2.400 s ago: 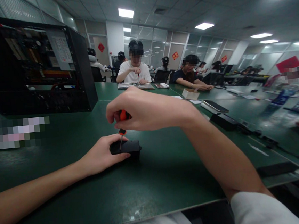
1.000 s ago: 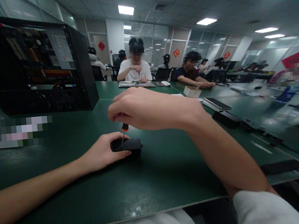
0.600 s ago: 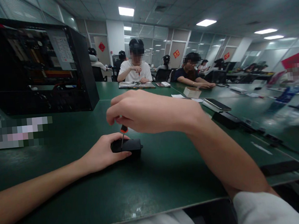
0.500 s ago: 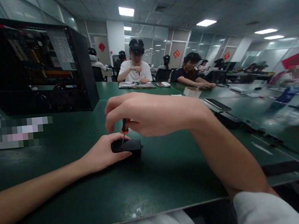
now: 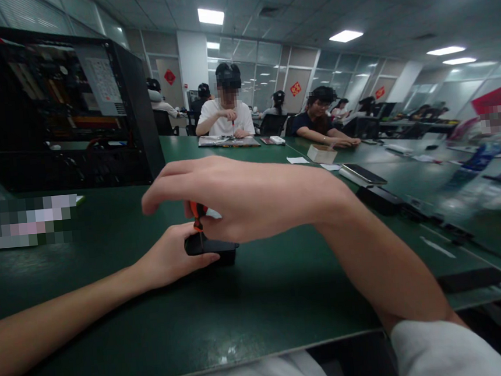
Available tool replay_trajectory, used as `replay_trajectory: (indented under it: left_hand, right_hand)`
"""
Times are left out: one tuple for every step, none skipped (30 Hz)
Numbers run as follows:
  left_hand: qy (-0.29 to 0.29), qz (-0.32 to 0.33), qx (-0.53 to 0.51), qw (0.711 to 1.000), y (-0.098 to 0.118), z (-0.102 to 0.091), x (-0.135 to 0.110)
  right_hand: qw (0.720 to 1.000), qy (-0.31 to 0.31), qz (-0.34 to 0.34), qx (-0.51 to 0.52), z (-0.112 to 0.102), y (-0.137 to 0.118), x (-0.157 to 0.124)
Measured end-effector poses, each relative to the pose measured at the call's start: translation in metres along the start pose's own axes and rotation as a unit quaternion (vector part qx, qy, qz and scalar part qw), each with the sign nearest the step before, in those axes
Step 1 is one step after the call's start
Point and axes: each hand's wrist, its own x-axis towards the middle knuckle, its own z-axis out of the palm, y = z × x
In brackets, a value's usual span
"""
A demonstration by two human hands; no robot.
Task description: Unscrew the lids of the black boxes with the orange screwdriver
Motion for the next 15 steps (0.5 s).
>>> replay_trajectory:
  left_hand:
    - [0.000, 0.004, -0.003, 1.000, 0.0000, -0.0002, -0.0002]
    - [-0.004, 0.009, -0.007, 1.000, -0.0004, -0.0003, -0.0005]
    - [-0.008, 0.014, -0.010, 1.000, -0.0010, -0.0003, -0.0007]
    - [-0.014, 0.018, -0.011, 1.000, -0.0018, -0.0001, -0.0009]
    - [-0.016, 0.018, -0.011, 1.000, -0.0026, 0.0001, -0.0010]
    - [-0.017, 0.016, -0.011, 1.000, -0.0032, 0.0005, -0.0010]
    - [-0.015, 0.010, -0.012, 1.000, -0.0035, 0.0008, -0.0009]
    - [-0.011, 0.003, -0.013, 1.000, -0.0035, 0.0012, -0.0008]
    - [-0.007, -0.003, -0.013, 1.000, -0.0032, 0.0015, -0.0006]
    - [-0.004, -0.009, -0.013, 1.000, -0.0027, 0.0016, -0.0004]
    - [-0.003, -0.013, -0.012, 1.000, -0.0021, 0.0017, -0.0003]
    - [-0.004, -0.014, -0.012, 1.000, -0.0017, 0.0017, -0.0002]
    - [-0.004, -0.013, -0.012, 1.000, -0.0014, 0.0015, -0.0002]
    - [-0.004, -0.011, -0.013, 1.000, -0.0014, 0.0013, -0.0002]
    - [-0.004, -0.009, -0.016, 1.000, -0.0014, 0.0010, -0.0003]
  right_hand:
    - [1.000, 0.008, 0.006, -0.001, 0.0008, 0.0003, -0.0001]
    - [1.000, 0.014, 0.015, -0.005, 0.0021, 0.0005, 0.0002]
    - [0.999, 0.018, 0.029, -0.014, 0.0036, 0.0003, 0.0009]
    - [0.998, 0.021, 0.048, -0.027, 0.0051, -0.0002, 0.0018]
    - [0.996, 0.025, 0.070, -0.045, 0.0066, -0.0009, 0.0028]
    - [0.993, 0.030, 0.095, -0.065, 0.0076, -0.0018, 0.0037]
    - [0.989, 0.035, 0.116, -0.082, 0.0081, -0.0028, 0.0041]
    - [0.987, 0.036, 0.129, -0.092, 0.0081, -0.0037, 0.0042]
    - [0.986, 0.032, 0.131, -0.094, 0.0074, -0.0046, 0.0037]
    - [0.988, 0.023, 0.123, -0.087, 0.0062, -0.0052, 0.0029]
    - [0.991, 0.011, 0.109, -0.076, 0.0048, -0.0056, 0.0017]
    - [0.993, 0.000, 0.095, -0.066, 0.0033, -0.0057, 0.0004]
    - [0.994, -0.009, 0.087, -0.061, 0.0021, -0.0055, -0.0008]
    - [0.994, -0.013, 0.086, -0.059, 0.0012, -0.0053, -0.0019]
    - [0.994, -0.013, 0.090, -0.061, 0.0008, -0.0050, -0.0028]
